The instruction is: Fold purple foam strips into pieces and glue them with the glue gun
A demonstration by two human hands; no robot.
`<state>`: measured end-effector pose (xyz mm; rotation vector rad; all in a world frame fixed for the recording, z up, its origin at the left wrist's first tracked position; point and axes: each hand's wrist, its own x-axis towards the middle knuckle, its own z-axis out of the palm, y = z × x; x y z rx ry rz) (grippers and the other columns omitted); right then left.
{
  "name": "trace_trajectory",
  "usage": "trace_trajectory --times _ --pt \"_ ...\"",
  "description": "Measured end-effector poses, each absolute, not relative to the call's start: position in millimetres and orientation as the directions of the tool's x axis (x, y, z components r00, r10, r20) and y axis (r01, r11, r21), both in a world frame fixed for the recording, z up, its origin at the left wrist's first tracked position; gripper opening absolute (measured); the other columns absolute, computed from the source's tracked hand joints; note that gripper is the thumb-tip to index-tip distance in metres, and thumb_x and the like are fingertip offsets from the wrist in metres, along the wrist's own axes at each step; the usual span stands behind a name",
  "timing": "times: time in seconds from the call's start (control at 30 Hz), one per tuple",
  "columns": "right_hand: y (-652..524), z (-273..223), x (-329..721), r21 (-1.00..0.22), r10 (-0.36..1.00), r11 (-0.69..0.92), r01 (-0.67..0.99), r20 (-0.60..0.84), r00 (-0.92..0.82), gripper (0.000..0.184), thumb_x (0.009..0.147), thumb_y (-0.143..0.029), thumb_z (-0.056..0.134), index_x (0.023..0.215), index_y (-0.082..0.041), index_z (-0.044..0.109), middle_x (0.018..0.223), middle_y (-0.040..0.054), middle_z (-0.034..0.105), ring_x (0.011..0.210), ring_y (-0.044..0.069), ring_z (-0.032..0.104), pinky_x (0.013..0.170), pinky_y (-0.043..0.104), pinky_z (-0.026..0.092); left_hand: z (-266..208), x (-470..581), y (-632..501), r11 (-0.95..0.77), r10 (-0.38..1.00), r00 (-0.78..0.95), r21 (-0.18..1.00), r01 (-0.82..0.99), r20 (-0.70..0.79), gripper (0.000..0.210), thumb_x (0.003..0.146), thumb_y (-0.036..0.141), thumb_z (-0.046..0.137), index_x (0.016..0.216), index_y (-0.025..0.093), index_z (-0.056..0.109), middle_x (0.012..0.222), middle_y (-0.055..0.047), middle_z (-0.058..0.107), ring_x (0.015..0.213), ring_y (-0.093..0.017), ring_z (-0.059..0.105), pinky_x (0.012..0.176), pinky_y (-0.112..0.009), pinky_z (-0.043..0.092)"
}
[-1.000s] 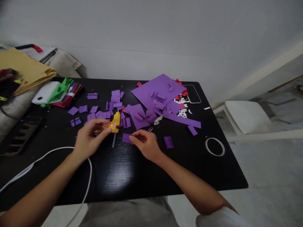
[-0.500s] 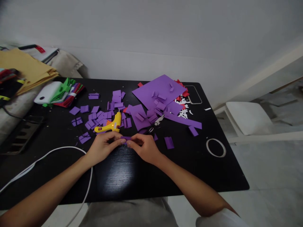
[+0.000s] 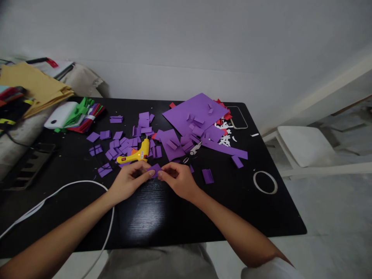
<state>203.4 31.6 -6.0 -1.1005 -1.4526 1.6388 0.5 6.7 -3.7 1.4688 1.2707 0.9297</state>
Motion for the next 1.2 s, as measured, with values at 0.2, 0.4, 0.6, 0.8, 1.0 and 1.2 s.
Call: trace_trajectory --times 0.2,0.4,0.6,0.8,1.0,1.2 --pt "34.5 -3.4 205.0 -0.991 0.913 -0.131 0.019 -0.128 -0.388 0.015 0.083 -0.033 0.074 0.080 -0.019 0.070 0.073 0.0009 0.071 0.068 0.015 0.068 0.069 0.028 0.054 -6.6 -2.2 8.0 0.011 0.968 0.235 0.950 0.311 -0.088 0.029 0.092 0.043 0.066 0.083 0.016 0.068 0.073 -0.001 0.065 0.065 -0.012 0.056 0.061 -0.024 0.044" --pt "33.5 -7.0 204.1 -0.993 0.922 -0.117 0.024 -0.118 -0.368 0.015 0.081 -0.034 0.076 0.082 -0.019 0.071 0.077 0.0012 0.072 0.071 0.016 0.069 0.071 0.029 0.056 -5.3 -1.4 8.2 0.005 0.971 0.224 0.944 0.329 -0.083 0.028 0.091 0.041 0.067 0.078 0.016 0.070 0.074 -0.002 0.070 0.068 -0.014 0.062 0.064 -0.025 0.046" --pt "33.2 -3.5 204.0 -0.995 0.934 -0.050 0.086 -0.077 -0.350 0.015 0.084 -0.034 0.074 0.079 -0.020 0.072 0.074 0.0011 0.072 0.071 0.016 0.068 0.071 0.029 0.055 -6.9 -0.7 9.1 0.025 0.964 0.242 0.945 0.325 -0.109 0.029 0.089 0.044 0.069 0.080 0.016 0.069 0.072 -0.001 0.067 0.064 -0.013 0.059 0.060 -0.024 0.045" --pt "34.7 -4.0 205.0 -0.995 0.944 -0.041 0.089 -0.067 -0.322 0.015 0.084 -0.035 0.073 0.081 -0.020 0.072 0.074 0.0012 0.071 0.070 0.017 0.067 0.069 0.029 0.054 -7.0 -2.5 10.3 -0.013 0.963 0.258 0.936 0.352 -0.084 0.028 0.087 0.045 0.072 0.088 0.017 0.070 0.076 0.001 0.066 0.066 -0.012 0.057 0.060 -0.023 0.044" --pt "33.6 -8.8 203.4 -0.996 0.933 -0.088 0.021 -0.090 -0.347 0.016 0.082 -0.035 0.075 0.082 -0.020 0.071 0.077 0.0013 0.072 0.072 0.016 0.068 0.072 0.029 0.055 -6.5 -3.5 9.2 -0.038 0.960 0.271 0.933 0.357 -0.065 0.028 0.094 0.041 0.064 0.083 0.016 0.069 0.073 -0.002 0.070 0.066 -0.012 0.062 0.060 -0.022 0.046" --pt "33.3 -3.6 204.0 -0.997 0.938 -0.074 0.030 -0.080 -0.338 0.017 0.082 -0.037 0.075 0.081 -0.021 0.072 0.077 0.0013 0.072 0.073 0.017 0.068 0.073 0.030 0.056 -5.1 -2.0 8.2 -0.103 0.961 0.277 0.923 0.372 -0.004 0.028 0.094 0.041 0.063 0.084 0.016 0.068 0.071 0.000 0.067 0.065 -0.012 0.060 0.059 -0.022 0.045"
